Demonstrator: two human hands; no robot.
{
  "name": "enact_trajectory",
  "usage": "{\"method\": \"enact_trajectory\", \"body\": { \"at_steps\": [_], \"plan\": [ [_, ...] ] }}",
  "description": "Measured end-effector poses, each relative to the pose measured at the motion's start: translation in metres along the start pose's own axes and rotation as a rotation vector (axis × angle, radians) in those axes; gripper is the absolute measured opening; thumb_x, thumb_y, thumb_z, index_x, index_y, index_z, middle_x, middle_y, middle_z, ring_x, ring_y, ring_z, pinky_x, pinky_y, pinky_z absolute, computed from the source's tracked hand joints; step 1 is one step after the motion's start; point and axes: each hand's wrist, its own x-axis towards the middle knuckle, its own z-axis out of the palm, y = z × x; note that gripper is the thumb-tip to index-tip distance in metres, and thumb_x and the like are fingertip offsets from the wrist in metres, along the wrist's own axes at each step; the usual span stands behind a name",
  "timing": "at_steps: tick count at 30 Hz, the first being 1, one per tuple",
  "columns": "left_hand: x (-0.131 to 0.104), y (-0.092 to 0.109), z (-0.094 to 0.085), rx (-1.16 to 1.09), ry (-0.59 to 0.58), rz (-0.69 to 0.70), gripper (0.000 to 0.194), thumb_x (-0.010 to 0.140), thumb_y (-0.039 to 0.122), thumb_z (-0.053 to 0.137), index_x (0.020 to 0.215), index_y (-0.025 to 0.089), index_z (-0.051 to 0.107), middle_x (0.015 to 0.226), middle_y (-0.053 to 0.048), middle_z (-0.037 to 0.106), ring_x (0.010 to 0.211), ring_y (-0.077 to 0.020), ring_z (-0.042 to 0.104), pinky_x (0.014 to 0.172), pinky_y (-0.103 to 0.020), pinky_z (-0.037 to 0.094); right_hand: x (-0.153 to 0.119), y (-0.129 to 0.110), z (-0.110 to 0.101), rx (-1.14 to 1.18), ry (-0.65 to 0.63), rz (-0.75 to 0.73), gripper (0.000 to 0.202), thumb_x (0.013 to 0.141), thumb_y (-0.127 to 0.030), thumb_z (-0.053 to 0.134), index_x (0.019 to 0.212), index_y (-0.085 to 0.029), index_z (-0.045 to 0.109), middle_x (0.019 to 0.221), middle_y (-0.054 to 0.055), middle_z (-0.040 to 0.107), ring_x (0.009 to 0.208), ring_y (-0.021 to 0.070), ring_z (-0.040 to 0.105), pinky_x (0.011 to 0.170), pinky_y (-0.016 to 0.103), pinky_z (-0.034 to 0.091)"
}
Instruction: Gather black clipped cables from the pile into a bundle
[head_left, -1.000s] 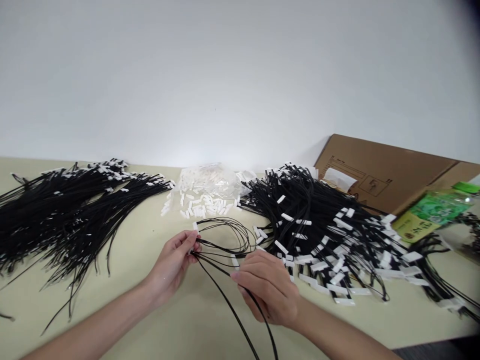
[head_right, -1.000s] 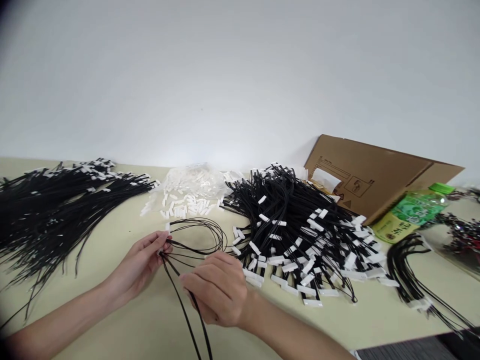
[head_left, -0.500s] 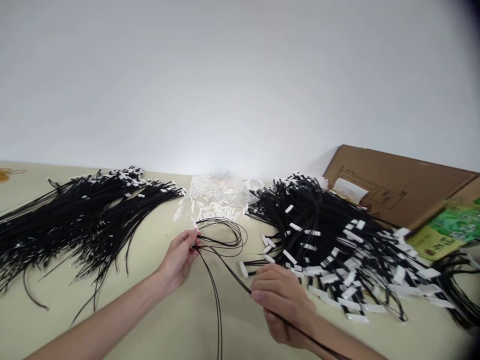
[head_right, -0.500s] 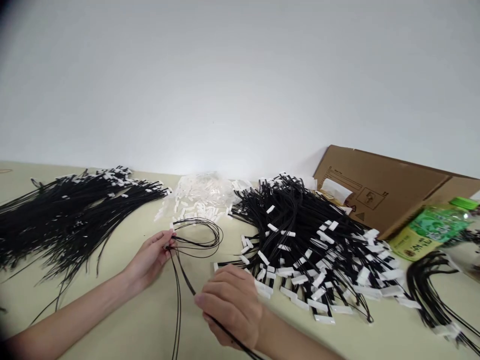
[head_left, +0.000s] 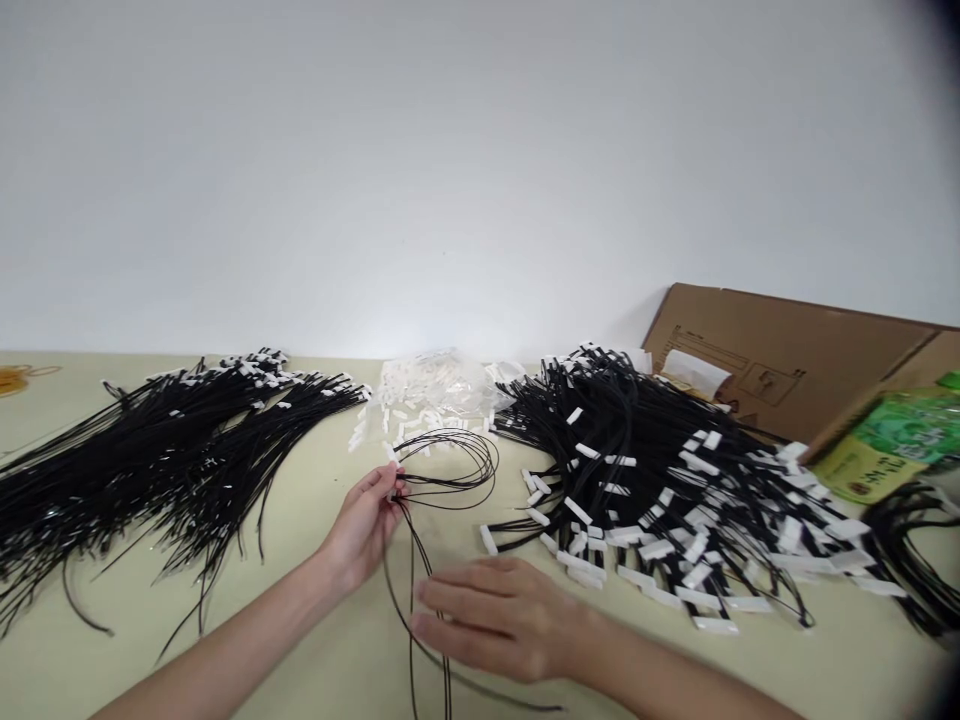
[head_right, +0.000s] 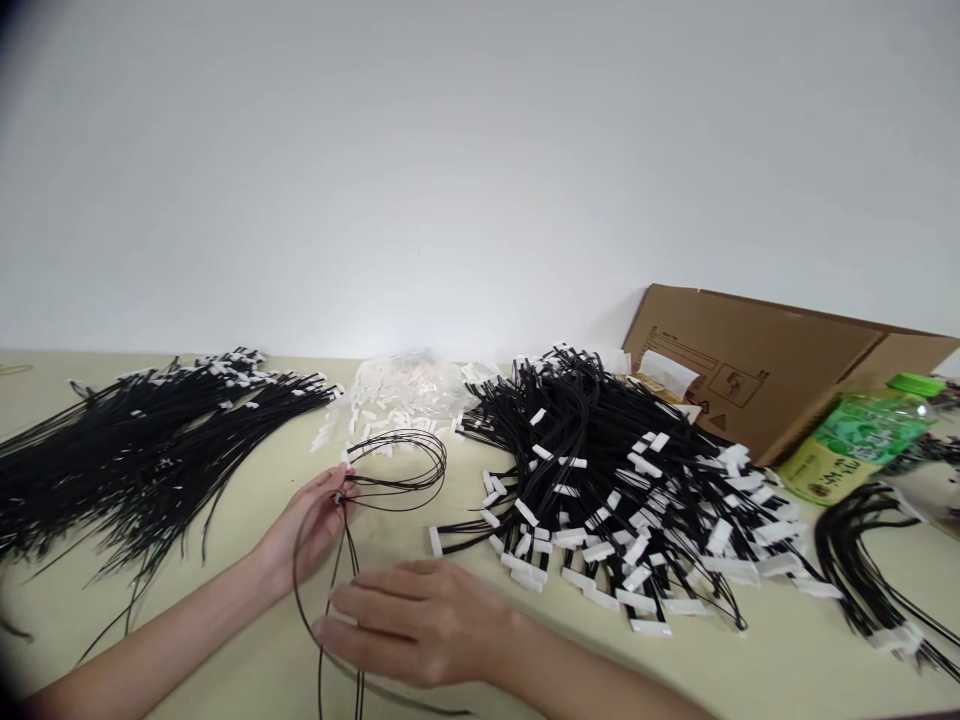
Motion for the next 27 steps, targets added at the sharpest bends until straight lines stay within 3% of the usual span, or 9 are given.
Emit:
{"method": "enact_trajectory", "body": {
  "at_steps": [4, 9, 15, 19, 27],
  "plan": [
    [-0.004, -0.002, 0.002, -0.013, -0.036, -0.049, 0.011, 0.077, 0.013, 0.054, 0.067, 0.011, 0.058, 0.059, 0.002, 0.047, 0.052, -0.0045, 0.045, 0.049, -0.013, 0.041, -0.004, 0.004, -0.004, 0.012, 0.061, 0.139, 0.021, 0.085, -0.007, 0.042, 0.102, -0.005, 0.055, 0.101, 0.01, 0.061, 0.098, 0.0137, 0.053, 0.079, 0.021, 0.048],
    [-0.008, -0.002, 0.002, 0.034, -0.102, -0.051, 0.005, 0.073, 0.017, 0.059, 0.071, 0.012, 0.059, 0.061, 0.002, 0.048, 0.055, -0.0042, 0.046, 0.053, -0.013, 0.04, -0.008, 0.007, 0.006, -0.013, 0.006, 0.232, 0.019, 0.082, -0.007, 0.048, 0.099, -0.008, 0.056, 0.095, 0.007, 0.062, 0.092, 0.0158, 0.053, 0.079, 0.027, 0.048],
    [-0.016, -0.006, 0.002, 0.144, -0.221, -0.092, 0.011, 0.07, 0.026, 0.063, 0.072, 0.016, 0.059, 0.071, 0.002, 0.053, 0.06, -0.0054, 0.046, 0.06, -0.017, 0.039, -0.012, 0.004, 0.011, -0.104, -0.011, 0.33, 0.016, 0.079, -0.009, 0.053, 0.094, -0.012, 0.057, 0.082, 0.004, 0.06, 0.075, 0.0134, 0.051, 0.064, 0.024, 0.045],
    [-0.021, -0.009, 0.004, 0.179, -0.258, -0.136, 0.01, 0.071, 0.026, 0.062, 0.069, 0.017, 0.058, 0.071, 0.002, 0.053, 0.061, -0.0063, 0.046, 0.059, -0.018, 0.037, -0.012, 0.001, 0.012, -0.145, -0.02, 0.354, 0.012, 0.078, -0.009, 0.053, 0.087, -0.014, 0.058, 0.075, 0.002, 0.057, 0.065, 0.0123, 0.045, 0.057, 0.024, 0.038],
    [-0.023, -0.01, 0.004, 0.164, -0.28, -0.198, 0.009, 0.072, 0.026, 0.061, 0.071, 0.017, 0.058, 0.071, 0.002, 0.053, 0.061, -0.0067, 0.046, 0.059, -0.019, 0.037, -0.012, 0.002, 0.014, -0.158, -0.036, 0.34, 0.013, 0.08, -0.009, 0.049, 0.086, -0.016, 0.059, 0.074, 0.0, 0.056, 0.065, 0.012, 0.041, 0.056, 0.023, 0.034]
  ]
}}
